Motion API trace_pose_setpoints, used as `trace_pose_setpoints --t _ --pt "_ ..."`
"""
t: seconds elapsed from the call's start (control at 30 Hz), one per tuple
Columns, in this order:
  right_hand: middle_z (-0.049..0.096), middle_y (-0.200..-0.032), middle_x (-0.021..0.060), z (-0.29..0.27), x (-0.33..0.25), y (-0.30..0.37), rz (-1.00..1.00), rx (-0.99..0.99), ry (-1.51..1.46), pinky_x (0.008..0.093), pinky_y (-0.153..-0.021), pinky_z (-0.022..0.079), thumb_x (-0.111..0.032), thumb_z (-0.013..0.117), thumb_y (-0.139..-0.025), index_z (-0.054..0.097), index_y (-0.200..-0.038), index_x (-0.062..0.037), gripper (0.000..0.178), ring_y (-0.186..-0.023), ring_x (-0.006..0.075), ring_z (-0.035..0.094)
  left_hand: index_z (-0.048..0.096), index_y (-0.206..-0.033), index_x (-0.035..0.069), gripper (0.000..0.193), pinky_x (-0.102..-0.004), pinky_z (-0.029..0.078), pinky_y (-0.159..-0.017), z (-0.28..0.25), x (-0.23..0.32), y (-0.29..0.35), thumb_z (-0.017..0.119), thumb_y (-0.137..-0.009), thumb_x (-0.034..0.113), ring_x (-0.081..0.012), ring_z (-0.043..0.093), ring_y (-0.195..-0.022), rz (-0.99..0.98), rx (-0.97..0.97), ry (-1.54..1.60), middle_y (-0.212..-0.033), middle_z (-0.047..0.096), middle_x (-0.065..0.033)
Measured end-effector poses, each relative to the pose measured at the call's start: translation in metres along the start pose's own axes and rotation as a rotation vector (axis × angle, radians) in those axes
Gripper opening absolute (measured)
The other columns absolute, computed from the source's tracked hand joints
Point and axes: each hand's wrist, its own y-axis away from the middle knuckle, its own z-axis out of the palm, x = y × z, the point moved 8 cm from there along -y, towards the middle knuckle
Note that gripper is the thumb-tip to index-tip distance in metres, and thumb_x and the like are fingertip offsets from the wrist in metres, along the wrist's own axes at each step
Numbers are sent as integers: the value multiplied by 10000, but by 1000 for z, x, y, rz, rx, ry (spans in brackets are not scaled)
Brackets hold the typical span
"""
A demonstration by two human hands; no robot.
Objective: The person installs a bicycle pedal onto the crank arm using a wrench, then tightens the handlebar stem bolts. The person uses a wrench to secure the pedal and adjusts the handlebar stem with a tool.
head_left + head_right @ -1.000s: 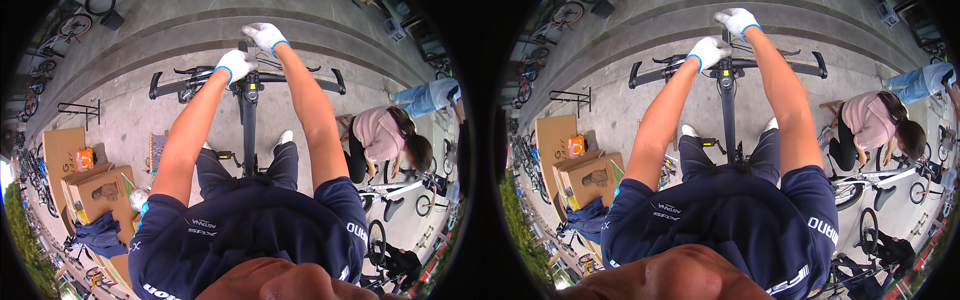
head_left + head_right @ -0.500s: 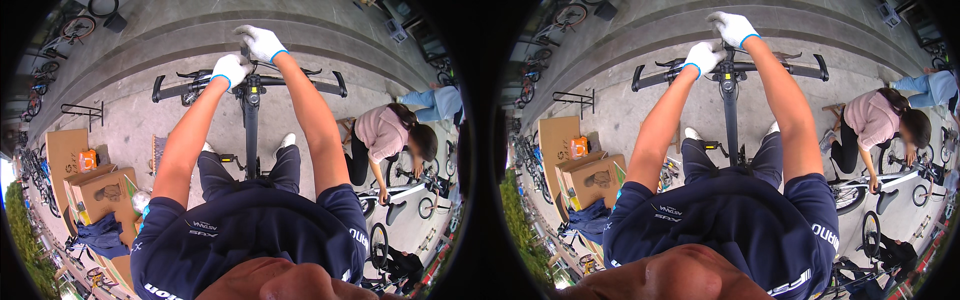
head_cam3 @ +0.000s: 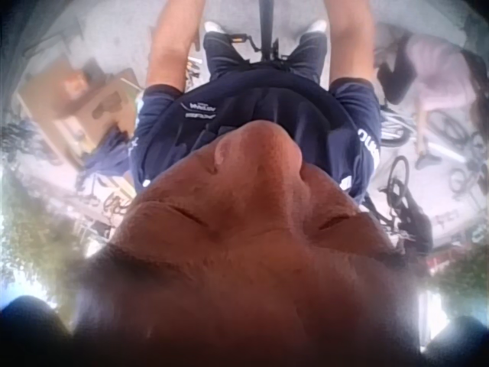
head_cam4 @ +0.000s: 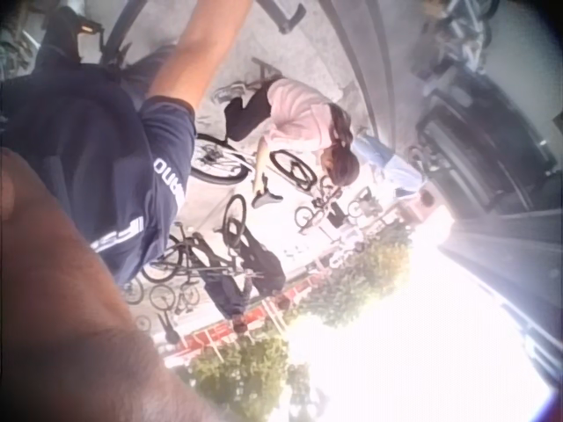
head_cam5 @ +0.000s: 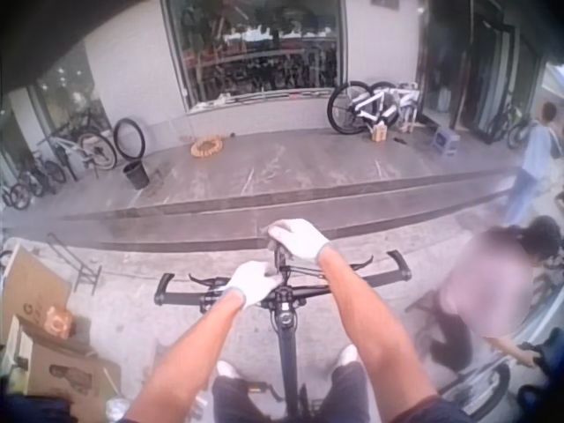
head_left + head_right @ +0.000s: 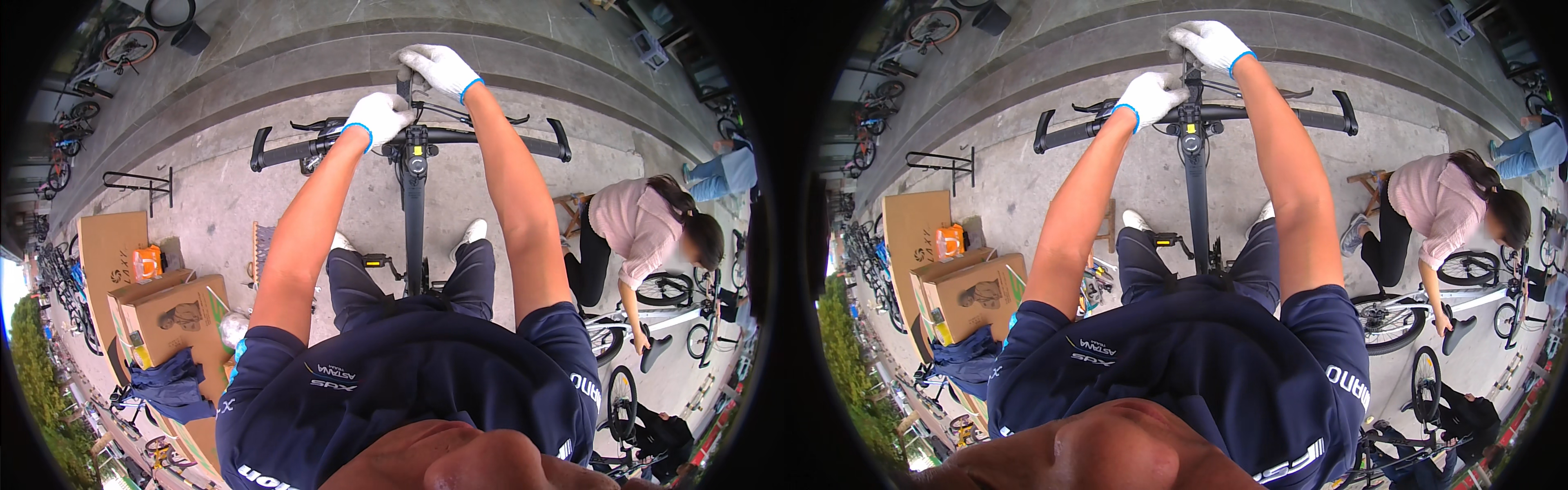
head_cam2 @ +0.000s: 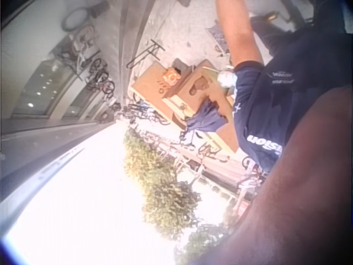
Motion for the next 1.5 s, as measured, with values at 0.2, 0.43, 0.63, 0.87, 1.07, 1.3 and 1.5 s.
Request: trace_pose_setpoints --t 0.2,0.43,0.63,0.87,1.07,1.3,1.5 --pt "774 -1234 235 7 2 -41 205 193 695 507 -1029 576 -360 531 -1011 829 -1162 -67 445 -1173 481 715 833 -1124 61 411 -459 553 -963 2 -2 3 692 -972 416 -380 751 -1066 -34 21 72 -1093 801 -218" --pt "736 -1056 69 22 39 -22 168 -238 -612 248 -660 479 -439 648 -1120 638 -1413 19 544 -743 81 551 826 -1128 64 443 -471 547 -975 0 2 3 656 -993 450 -403 740 -1081 27 34 5 -1093 792 -230" --pt "795 -1114 264 5 8 10 56 563 570 484 -987 590 -597 684 -992 757 -1285 -18 653 -1094 425 764 809 -1185 60 437 -487 542 -996 2 0 3 668 -999 430 -426 732 -1104 -3 19 57 -1122 785 -254" --pt "806 -1029 236 24 24 -7 27 296 -155 496 -912 601 -408 618 -1054 753 -1291 -67 437 -995 390 780 800 -1193 63 426 -496 535 -991 4 -1 1 668 -1007 422 -434 715 -1129 -8 -6 -51 -1165 786 -236" --pt "808 -1044 203 25 -12 -9 -92 521 711 535 -896 605 -289 566 -1057 733 -1280 -153 310 -968 423 777 805 -1227 89 418 -481 538 -1014 2 1 2 669 -1000 413 -416 726 -1153 15 13 6 -1191 789 -224" --pt "815 -1145 191 23 -23 -7 -62 286 542 453 -962 612 -298 558 -1069 679 -1409 -141 393 -1072 390 784 777 -1274 20 465 -441 545 -1017 4 -6 -1 680 -1022 398 -377 747 -1137 -47 40 66 -1179 798 -235" --pt "763 -1007 76 4 -30 20 -112 121 -3 354 -882 594 -221 558 -1110 638 -1470 -164 373 -927 181 720 795 -1209 1 452 -401 563 -944 -11 -6 17 695 -1017 397 -294 762 -1010 80 107 344 -1084 812 -185"
